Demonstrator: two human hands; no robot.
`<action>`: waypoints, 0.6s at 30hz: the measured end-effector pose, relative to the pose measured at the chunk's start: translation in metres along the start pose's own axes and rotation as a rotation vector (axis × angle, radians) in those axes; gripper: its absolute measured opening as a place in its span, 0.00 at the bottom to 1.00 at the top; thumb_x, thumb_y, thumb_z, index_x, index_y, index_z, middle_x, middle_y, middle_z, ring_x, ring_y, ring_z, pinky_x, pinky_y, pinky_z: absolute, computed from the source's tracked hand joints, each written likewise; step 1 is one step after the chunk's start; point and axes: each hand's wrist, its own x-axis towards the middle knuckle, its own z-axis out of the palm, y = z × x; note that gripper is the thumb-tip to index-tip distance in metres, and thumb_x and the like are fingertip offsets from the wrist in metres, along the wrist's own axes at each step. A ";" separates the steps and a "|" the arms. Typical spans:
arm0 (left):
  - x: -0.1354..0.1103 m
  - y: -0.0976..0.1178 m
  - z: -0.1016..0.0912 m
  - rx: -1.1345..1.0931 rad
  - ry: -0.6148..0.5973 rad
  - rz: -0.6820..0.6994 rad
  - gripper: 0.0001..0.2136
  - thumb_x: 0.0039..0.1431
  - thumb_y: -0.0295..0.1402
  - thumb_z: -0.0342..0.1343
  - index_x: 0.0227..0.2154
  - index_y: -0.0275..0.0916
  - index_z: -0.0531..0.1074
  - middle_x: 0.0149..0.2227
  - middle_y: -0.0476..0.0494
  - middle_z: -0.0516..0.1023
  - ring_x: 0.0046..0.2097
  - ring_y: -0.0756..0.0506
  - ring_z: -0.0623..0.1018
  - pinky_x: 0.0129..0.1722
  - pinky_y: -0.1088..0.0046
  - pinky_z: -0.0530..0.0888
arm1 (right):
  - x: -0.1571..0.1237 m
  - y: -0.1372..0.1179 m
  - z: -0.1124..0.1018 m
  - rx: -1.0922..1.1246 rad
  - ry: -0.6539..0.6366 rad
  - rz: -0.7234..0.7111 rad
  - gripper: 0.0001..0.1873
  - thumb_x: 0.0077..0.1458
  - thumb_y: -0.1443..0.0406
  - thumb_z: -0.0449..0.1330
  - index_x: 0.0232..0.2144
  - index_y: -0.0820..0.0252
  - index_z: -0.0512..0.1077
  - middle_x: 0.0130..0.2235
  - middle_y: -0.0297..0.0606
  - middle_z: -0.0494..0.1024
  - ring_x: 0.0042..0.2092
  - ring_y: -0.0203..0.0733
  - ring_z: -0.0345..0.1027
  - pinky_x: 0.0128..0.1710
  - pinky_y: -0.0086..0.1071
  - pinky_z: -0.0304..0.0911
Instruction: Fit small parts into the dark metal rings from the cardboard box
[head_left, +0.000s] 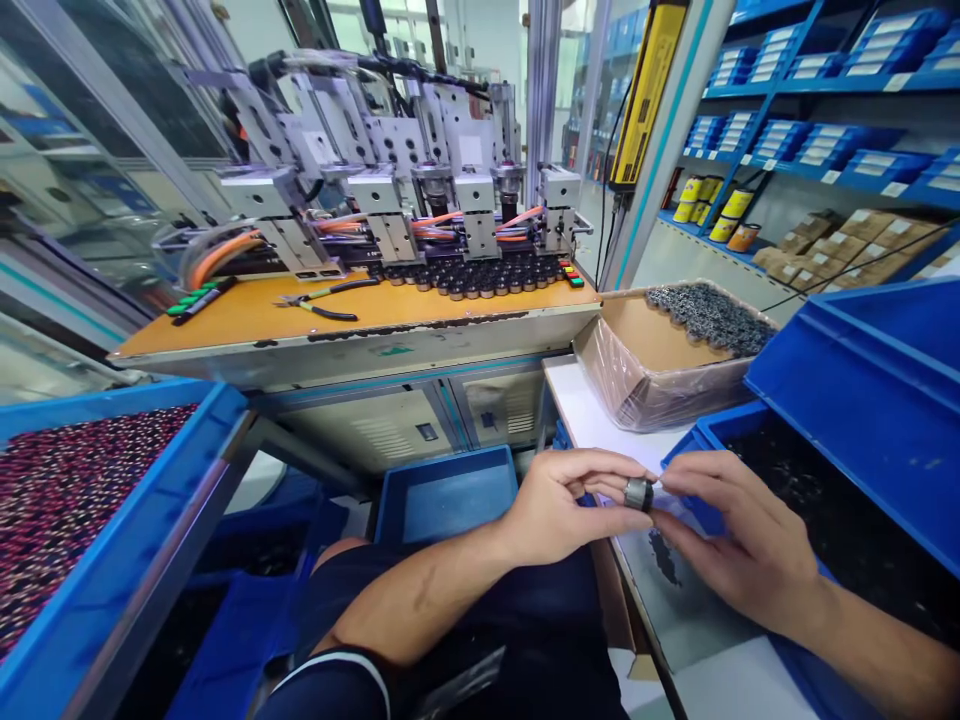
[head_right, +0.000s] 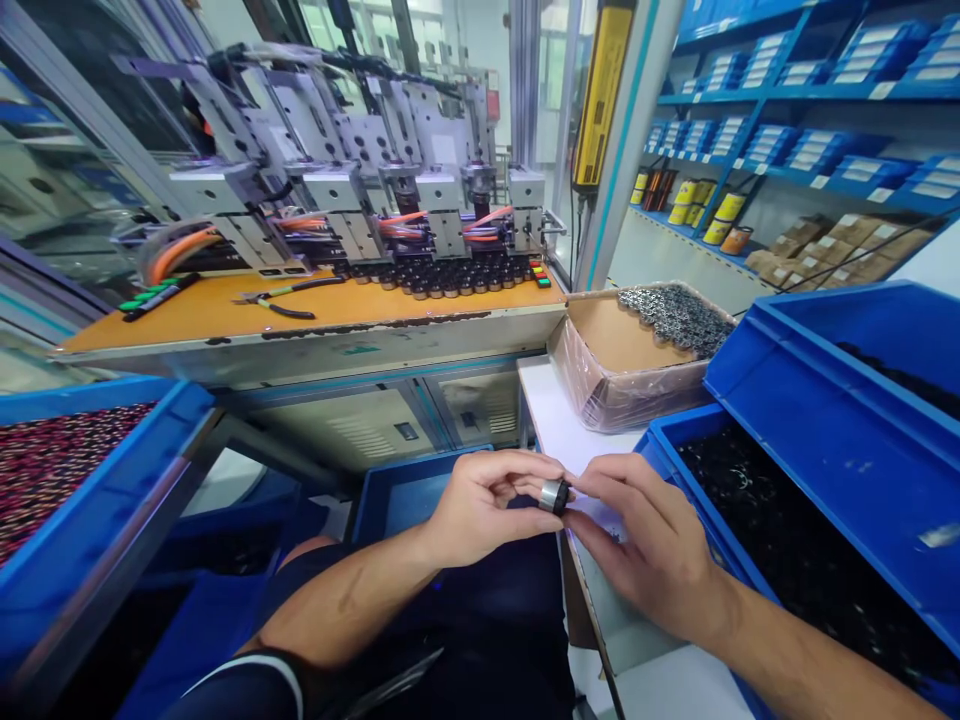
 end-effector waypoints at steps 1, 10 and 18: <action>0.000 0.001 -0.001 0.007 0.002 -0.004 0.21 0.42 0.33 0.73 0.41 0.33 0.80 0.36 0.40 0.84 0.37 0.47 0.83 0.44 0.70 0.80 | 0.000 0.000 0.000 -0.009 -0.005 -0.009 0.15 0.59 0.74 0.61 0.49 0.61 0.70 0.41 0.42 0.74 0.40 0.40 0.73 0.37 0.30 0.72; -0.002 0.003 0.000 -0.090 -0.008 -0.098 0.22 0.40 0.34 0.74 0.41 0.33 0.79 0.35 0.41 0.84 0.38 0.46 0.83 0.47 0.68 0.80 | 0.000 0.000 0.001 -0.029 -0.030 -0.070 0.18 0.59 0.77 0.61 0.51 0.63 0.69 0.45 0.47 0.73 0.44 0.43 0.72 0.41 0.33 0.72; -0.001 0.005 0.001 -0.136 -0.002 -0.098 0.20 0.40 0.30 0.73 0.39 0.33 0.79 0.33 0.43 0.84 0.36 0.48 0.83 0.45 0.71 0.80 | -0.004 0.003 0.001 -0.048 -0.029 -0.081 0.19 0.58 0.75 0.62 0.52 0.61 0.70 0.46 0.46 0.74 0.44 0.44 0.74 0.40 0.33 0.75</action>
